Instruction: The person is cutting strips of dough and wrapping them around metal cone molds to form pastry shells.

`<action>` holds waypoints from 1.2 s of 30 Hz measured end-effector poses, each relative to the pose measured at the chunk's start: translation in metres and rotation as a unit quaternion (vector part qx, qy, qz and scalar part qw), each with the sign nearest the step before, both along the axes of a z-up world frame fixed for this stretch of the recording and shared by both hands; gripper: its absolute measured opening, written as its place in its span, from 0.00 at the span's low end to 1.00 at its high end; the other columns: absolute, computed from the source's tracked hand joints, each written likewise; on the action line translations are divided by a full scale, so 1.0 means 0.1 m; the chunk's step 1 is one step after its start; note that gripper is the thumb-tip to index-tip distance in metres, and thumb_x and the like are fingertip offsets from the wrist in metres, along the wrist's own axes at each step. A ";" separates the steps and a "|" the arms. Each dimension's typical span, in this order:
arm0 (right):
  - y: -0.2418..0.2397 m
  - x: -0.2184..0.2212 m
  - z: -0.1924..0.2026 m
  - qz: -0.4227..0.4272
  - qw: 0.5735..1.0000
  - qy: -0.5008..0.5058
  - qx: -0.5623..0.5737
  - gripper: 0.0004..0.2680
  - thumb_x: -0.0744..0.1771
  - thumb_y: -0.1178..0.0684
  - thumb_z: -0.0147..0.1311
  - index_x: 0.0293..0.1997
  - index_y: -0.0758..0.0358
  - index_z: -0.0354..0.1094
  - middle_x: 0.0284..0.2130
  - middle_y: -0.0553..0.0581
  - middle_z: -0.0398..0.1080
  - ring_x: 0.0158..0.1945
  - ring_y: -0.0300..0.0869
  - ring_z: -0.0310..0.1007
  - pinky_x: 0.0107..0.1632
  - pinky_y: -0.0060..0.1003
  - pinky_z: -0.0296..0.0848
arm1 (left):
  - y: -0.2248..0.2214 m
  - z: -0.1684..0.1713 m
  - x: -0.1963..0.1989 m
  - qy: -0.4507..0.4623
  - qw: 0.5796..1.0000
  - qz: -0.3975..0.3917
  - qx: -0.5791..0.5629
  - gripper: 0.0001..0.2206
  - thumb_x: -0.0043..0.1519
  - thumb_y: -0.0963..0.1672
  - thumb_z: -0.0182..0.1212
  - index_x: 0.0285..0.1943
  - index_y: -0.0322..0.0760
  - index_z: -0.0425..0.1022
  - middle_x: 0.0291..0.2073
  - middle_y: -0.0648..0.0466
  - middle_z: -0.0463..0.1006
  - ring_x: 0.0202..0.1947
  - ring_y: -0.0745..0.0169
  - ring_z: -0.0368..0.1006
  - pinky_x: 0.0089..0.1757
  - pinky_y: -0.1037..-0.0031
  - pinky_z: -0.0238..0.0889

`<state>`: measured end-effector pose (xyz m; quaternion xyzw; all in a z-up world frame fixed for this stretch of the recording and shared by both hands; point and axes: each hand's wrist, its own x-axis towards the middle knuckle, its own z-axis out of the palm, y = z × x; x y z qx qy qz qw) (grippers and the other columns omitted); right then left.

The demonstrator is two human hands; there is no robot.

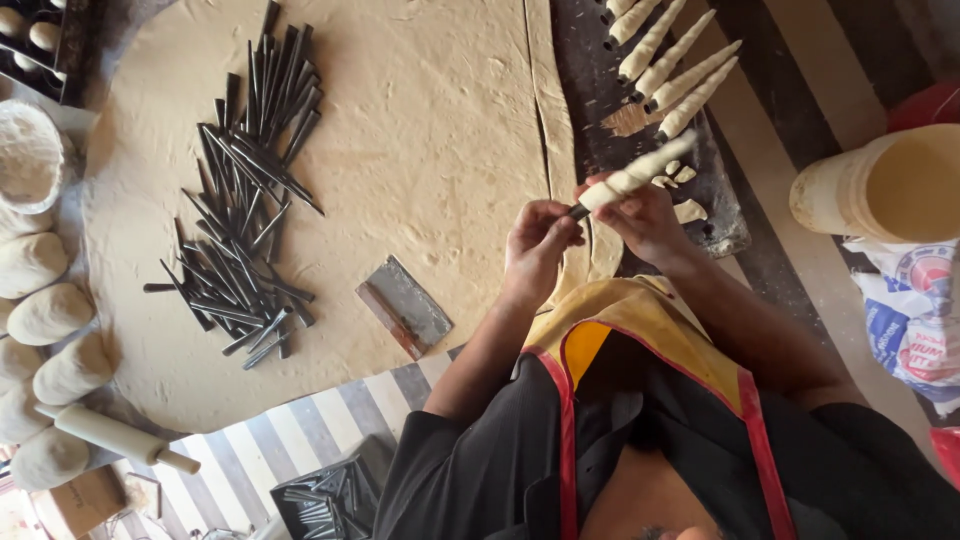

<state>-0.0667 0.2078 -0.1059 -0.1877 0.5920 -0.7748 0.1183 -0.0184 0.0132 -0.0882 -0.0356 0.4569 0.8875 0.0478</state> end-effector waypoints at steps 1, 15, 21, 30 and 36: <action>-0.02 0.01 0.05 -0.018 1.000 -0.012 0.002 0.13 0.71 0.57 0.57 0.61 0.71 0.66 0.50 0.62 0.75 0.55 0.40 0.75 0.59 0.35 0.75 | -0.02 0.12 -0.02 -0.052 0.997 -0.027 0.047 0.07 0.71 0.41 0.56 0.54 0.33 0.69 0.39 0.48 0.77 0.36 0.65 0.74 0.39 0.72 0.71; -0.04 -0.08 -0.06 0.002 0.999 -0.006 -0.033 0.13 0.71 0.56 0.61 0.60 0.70 0.67 0.49 0.59 0.75 0.51 0.37 0.73 0.55 0.32 0.73 | -0.02 -0.19 -0.01 -0.044 0.985 -0.015 0.167 0.05 0.78 0.42 0.53 0.52 0.33 0.68 0.36 0.48 0.77 0.32 0.63 0.74 0.32 0.74 0.67; -0.03 -0.15 -0.03 0.062 0.991 0.009 -0.121 0.14 0.69 0.53 0.63 0.58 0.63 0.67 0.49 0.58 0.76 0.45 0.39 0.80 0.43 0.36 0.83 | -0.01 0.09 -0.06 -0.161 0.979 -0.057 0.115 0.07 0.70 0.44 0.52 0.51 0.34 0.69 0.34 0.48 0.79 0.28 0.62 0.75 0.30 0.73 0.69; -0.01 0.12 0.15 0.023 0.998 -0.035 -0.038 0.14 0.70 0.53 0.61 0.59 0.70 0.67 0.45 0.58 0.76 0.42 0.39 0.78 0.45 0.33 0.78 | 0.05 -0.01 0.10 -0.076 0.984 -0.037 0.158 0.07 0.73 0.44 0.54 0.49 0.33 0.68 0.32 0.47 0.78 0.27 0.63 0.74 0.29 0.76 0.69; -0.09 0.12 0.05 0.003 1.000 0.010 -0.030 0.16 0.70 0.52 0.60 0.63 0.69 0.63 0.51 0.59 0.75 0.54 0.39 0.75 0.56 0.35 0.77 | 0.06 -0.02 0.12 0.001 0.999 0.032 0.038 0.06 0.69 0.37 0.58 0.53 0.30 0.69 0.42 0.51 0.77 0.38 0.67 0.75 0.41 0.74 0.73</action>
